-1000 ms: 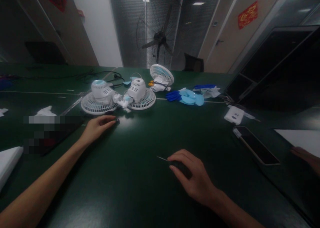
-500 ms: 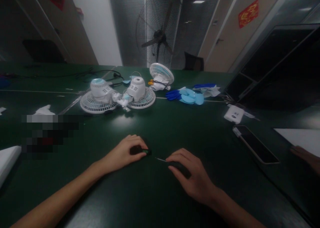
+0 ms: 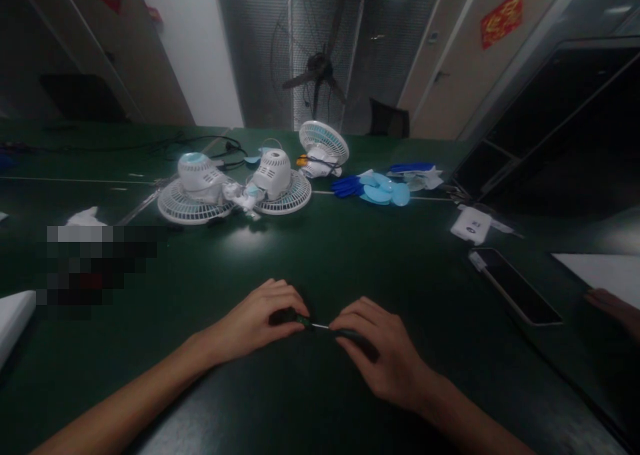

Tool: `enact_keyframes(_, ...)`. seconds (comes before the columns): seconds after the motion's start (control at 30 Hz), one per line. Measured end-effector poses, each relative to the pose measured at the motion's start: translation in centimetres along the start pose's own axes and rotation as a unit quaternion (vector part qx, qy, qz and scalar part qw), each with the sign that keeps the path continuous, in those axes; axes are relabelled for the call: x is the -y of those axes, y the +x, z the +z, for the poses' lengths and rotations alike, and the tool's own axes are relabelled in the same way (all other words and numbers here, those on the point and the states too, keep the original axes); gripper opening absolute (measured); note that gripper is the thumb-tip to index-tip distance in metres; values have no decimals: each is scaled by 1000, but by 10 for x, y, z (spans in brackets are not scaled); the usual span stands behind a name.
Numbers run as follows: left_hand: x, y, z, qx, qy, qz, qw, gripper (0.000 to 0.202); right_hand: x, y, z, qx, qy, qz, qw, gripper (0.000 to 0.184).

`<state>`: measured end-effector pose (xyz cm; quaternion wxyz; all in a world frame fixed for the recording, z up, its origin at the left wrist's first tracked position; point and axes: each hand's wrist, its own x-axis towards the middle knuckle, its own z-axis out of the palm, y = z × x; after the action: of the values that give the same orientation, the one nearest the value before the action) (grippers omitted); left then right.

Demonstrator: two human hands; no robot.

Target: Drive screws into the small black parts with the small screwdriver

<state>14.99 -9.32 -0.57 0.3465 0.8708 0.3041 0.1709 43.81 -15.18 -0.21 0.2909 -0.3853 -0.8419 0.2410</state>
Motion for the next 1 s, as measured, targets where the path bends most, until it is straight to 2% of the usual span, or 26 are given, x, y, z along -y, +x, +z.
enact_keyframes(0.23, -3, 0, -1, 2, -16, 8, 1000, 14, -4, -2, 3, 24, 9, 21, 999, 19)
enact_keyframes(0.53, -12, 2, 2, 31, -25, 6, 999, 15, -6, -2, 7, -22, 61, 44, 997, 19)
enact_keyframes(0.77, -12, -4, -11, 73, -48, 20, 996, 26, -7, -4, 6, -40, 43, 31, 998, 16)
enact_keyframes(0.9, 6, -10, -22, 38, -26, 12, 999, 25, -6, -4, 4, -35, 52, 38, 997, 16)
enact_keyframes(1.0, 40, -20, -43, -29, 46, -21, 998, 31, -6, -5, 3, -27, 66, 42, 997, 18)
